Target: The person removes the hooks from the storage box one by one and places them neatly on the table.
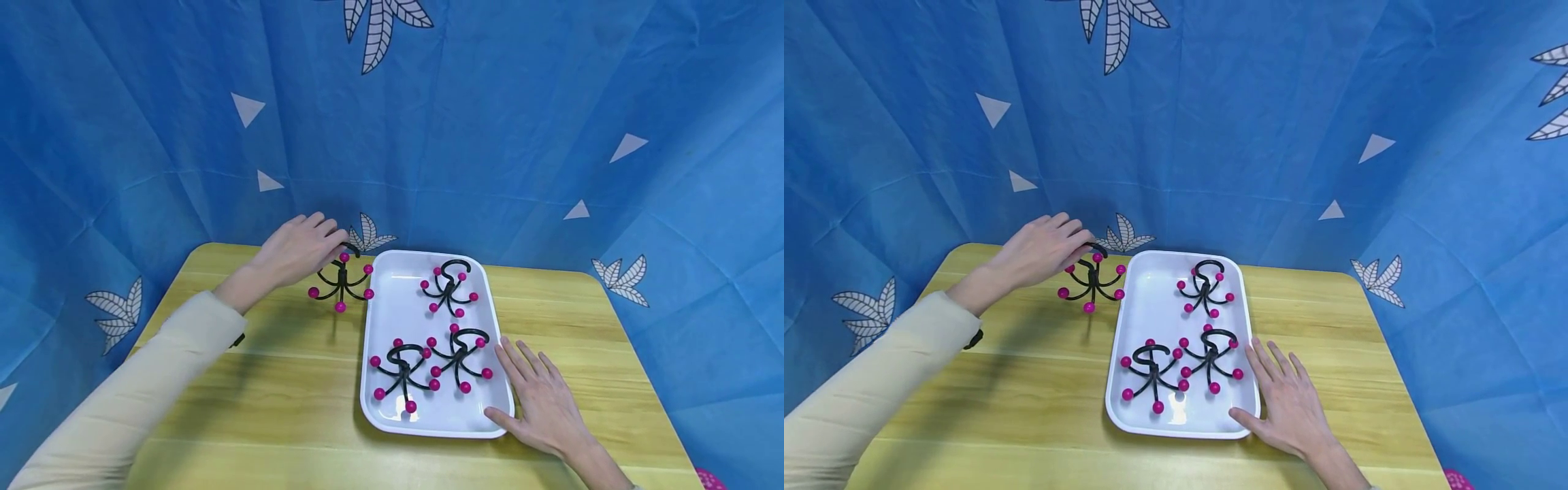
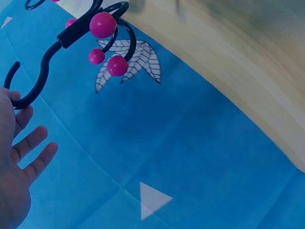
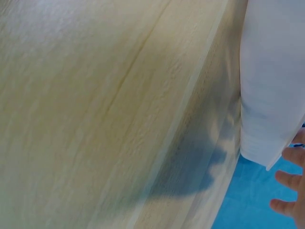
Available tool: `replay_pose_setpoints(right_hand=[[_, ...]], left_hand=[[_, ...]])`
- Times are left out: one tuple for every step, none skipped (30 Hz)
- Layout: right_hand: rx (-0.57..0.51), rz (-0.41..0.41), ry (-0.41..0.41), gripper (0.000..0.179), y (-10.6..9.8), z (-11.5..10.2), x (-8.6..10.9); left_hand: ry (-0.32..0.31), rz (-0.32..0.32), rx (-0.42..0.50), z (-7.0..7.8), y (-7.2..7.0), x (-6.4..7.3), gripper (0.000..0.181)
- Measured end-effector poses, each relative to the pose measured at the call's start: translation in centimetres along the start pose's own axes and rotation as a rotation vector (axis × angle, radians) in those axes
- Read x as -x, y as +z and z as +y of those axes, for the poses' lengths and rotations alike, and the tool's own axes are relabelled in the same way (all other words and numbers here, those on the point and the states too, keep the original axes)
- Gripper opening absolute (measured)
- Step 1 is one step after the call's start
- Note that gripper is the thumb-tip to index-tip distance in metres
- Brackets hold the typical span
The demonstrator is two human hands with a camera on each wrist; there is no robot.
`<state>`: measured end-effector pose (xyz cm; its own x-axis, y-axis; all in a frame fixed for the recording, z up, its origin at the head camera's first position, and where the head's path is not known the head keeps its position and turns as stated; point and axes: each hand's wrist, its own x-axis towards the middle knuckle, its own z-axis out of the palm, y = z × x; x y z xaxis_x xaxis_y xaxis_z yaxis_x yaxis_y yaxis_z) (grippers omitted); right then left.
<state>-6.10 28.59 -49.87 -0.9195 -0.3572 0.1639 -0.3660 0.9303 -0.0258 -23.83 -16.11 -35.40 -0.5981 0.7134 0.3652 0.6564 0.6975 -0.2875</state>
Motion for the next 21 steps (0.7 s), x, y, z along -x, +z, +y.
replay_pose_setpoints(right_hand=[[0.002, 0.002, 0.0, 0.106, 0.0, 0.0, 0.0], [0.003, 0.003, 0.0, 0.106, 0.0, 0.0, 0.1], [0.004, 0.004, 0.0, 0.106, 0.0, 0.0, 0.1], [0.005, 0.006, 0.0, 0.106, 0.0, 0.0, 0.1], [0.006, 0.007, 0.0, 0.106, 0.0, 0.0, 0.1], [0.006, 0.004, 0.001, 0.106, 0.0, 0.0, 0.1], [0.006, 0.003, 0.001, 0.106, 0.0, 0.0, 0.1], [0.005, 0.001, 0.002, 0.106, 0.0, 0.0, 0.2], [0.004, 0.0, 0.003, 0.107, 0.0, 0.0, 0.2], [0.005, -0.001, 0.003, 0.107, 0.0, 0.0, 0.2], [0.006, -0.003, 0.003, 0.107, 0.0, 0.0, 0.2], [0.006, -0.004, 0.003, 0.107, 0.0, 0.0, 0.2], [0.006, -0.002, 0.002, 0.107, 0.0, 0.0, 0.2], [0.007, -0.001, 0.002, 0.107, 0.0, 0.0, 0.2], [0.008, 0.0, 0.001, 0.107, 0.0, 0.0, 0.1], [0.007, 0.0, 0.0, 0.107, 0.0, 0.1, 0.1], [0.006, 0.0, 0.0, 0.107, 0.0, 0.1, 0.1], [0.005, 0.0, 0.0, 0.107, 0.0, 0.1, 0.1], [0.005, 0.001, -0.001, 0.107, 0.0, 0.1, 0.1], [0.004, 0.0, -0.001, 0.107, 0.0, 0.1, 0.1], [0.004, -0.001, -0.002, 0.107, 0.0, 0.1, 0.1]], left_hand=[[0.0, 0.005, 0.002, -0.2, 0.0, 0.2, 0.021], [0.002, 0.01, 0.003, -0.3, 0.1, 0.4, 0.02], [0.002, 0.014, 0.005, -0.5, 0.2, 0.6, 0.02], [0.002, 0.016, 0.005, -0.6, 0.3, 0.8, 0.02], [0.001, 0.014, 0.004, -0.7, 0.4, 1.0, 0.02], [-0.001, 0.012, 0.005, -0.8, 0.6, 1.2, 0.02], [-0.002, 0.008, 0.003, -0.9, 0.8, 1.3, 0.021], [-0.002, 0.005, 0.002, -1.0, 1.0, 1.4, 0.021], [-0.003, -0.001, 0.002, -1.0, 1.2, 1.5, 0.022], [-0.003, -0.005, 0.003, -1.1, 1.3, 1.6, 0.022], [-0.004, -0.008, 0.005, -1.1, 1.6, 1.7, 0.022], [-0.006, -0.012, 0.008, -1.1, 1.8, 1.7, 0.023], [-0.008, -0.017, 0.011, -1.2, 2.1, 1.8, 0.023], [-0.01, -0.021, 0.014, -1.2, 2.4, 1.8, 0.023], [-0.011, -0.026, 0.017, -1.2, 2.7, 1.9, 0.023], [-0.013, -0.029, 0.018, -1.2, 3.0, 1.9, 0.023], [-0.013, -0.031, 0.017, -1.2, 3.3, 1.9, 0.023], [-0.014, -0.033, 0.015, -1.3, 3.6, 2.0, 0.024], [-0.014, -0.034, 0.014, -1.3, 3.9, 2.0, 0.024], [-0.014, -0.034, 0.012, -1.3, 4.2, 2.0, 0.024], [-0.014, -0.033, 0.014, -1.4, 4.5, 2.1, 0.023]])
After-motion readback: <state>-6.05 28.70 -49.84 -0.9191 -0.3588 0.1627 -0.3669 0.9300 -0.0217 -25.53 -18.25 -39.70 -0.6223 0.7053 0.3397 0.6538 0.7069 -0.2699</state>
